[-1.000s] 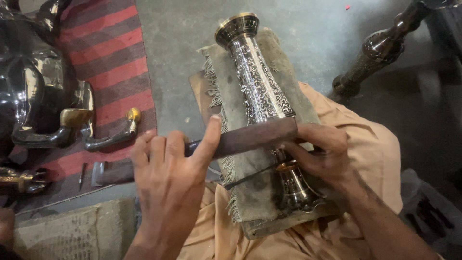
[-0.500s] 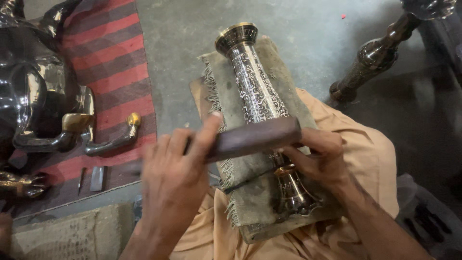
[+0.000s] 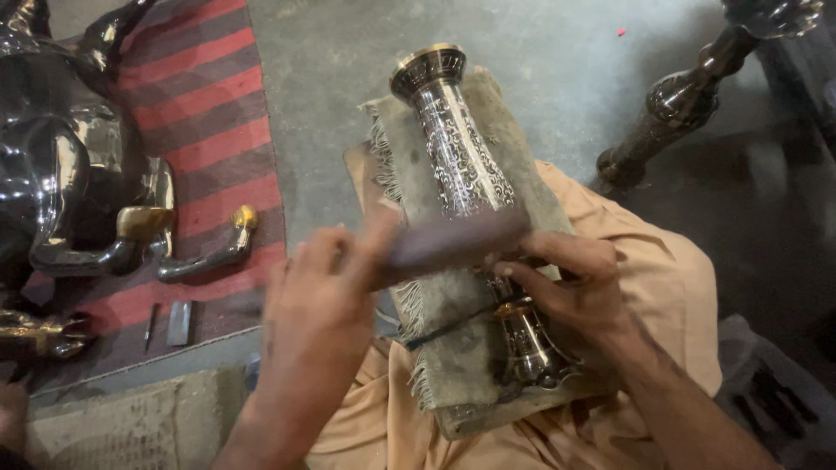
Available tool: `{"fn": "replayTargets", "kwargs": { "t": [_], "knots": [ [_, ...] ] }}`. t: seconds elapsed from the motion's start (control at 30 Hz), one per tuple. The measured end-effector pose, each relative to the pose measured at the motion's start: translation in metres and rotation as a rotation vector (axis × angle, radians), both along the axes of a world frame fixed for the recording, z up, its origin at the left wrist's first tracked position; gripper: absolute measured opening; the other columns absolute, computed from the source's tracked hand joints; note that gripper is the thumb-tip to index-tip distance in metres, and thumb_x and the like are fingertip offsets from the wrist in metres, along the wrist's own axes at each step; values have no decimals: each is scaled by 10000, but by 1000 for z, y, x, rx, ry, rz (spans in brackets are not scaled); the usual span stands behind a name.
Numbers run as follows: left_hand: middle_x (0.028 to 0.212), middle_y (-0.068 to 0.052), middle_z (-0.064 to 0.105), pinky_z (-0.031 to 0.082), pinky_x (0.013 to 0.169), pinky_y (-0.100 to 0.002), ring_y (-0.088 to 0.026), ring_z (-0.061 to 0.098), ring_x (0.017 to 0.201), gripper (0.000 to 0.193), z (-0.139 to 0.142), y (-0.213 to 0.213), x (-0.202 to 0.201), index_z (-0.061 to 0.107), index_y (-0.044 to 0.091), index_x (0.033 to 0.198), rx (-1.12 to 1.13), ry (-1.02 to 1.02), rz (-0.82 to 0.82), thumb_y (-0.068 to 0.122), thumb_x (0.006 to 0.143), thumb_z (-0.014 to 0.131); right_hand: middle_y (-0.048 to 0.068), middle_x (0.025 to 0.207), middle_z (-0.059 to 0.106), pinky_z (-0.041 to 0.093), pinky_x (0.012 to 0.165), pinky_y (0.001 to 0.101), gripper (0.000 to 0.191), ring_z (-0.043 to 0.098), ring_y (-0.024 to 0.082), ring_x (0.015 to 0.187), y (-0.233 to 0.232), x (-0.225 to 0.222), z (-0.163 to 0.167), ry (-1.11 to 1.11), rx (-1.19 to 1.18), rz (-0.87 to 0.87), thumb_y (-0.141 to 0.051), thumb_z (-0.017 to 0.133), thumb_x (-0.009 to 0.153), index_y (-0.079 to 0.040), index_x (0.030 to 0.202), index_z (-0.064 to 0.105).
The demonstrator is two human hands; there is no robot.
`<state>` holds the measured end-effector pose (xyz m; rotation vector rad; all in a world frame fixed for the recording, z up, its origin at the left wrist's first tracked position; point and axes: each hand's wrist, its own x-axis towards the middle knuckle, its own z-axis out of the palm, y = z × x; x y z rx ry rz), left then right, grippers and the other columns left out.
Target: The person uses a hammer and a small metal tool to engrave intricate patterns onto a silver-colored metal vase. The vase is placed on a cushioned block on the floor, and the person repeatedly taps the tool to create detailed designs on the vase's surface.
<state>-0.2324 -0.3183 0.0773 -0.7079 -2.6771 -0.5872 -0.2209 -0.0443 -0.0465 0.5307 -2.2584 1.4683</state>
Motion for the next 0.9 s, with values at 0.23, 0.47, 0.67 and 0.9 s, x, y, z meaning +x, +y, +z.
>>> {"fn": "replayTargets", "kwargs": {
  "t": [0.23, 0.47, 0.67, 0.9],
  "knots": [
    [1109, -126, 629, 538, 817, -452, -323, 678, 968, 664, -28, 4, 3, 476, 129, 1413, 254, -32, -62, 12, 798, 697, 103, 1039, 781, 680, 851, 268, 294, 781, 155, 940, 4, -7, -24, -26, -366, 46, 50, 689, 959, -2, 1248, 683],
    [846, -196, 651, 556, 688, -416, -353, 703, 745, 561, -45, 15, -15, 488, 68, 1272, 309, -457, 80, 58, 772, 742, 130, 1034, 780, 638, 821, 254, 319, 753, 161, 951, 12, -2, -33, -122, -456, 63, 102, 690, 940, 26, 1250, 689],
    [1054, -184, 665, 515, 782, -489, -404, 667, 907, 669, 1, 27, -19, 519, 108, 1324, -13, -217, -89, 46, 699, 750, 121, 1055, 782, 700, 826, 284, 299, 794, 164, 946, 23, -15, -35, 5, -408, 173, 75, 718, 925, 9, 1215, 681],
    [907, -151, 606, 481, 748, -513, -389, 626, 857, 738, 36, 49, -25, 501, 156, 1397, -184, -225, -95, 50, 702, 726, 129, 1074, 777, 678, 834, 291, 325, 781, 175, 962, 25, -10, -30, 2, -407, 166, 61, 740, 913, 11, 1229, 680]
  ]
}}
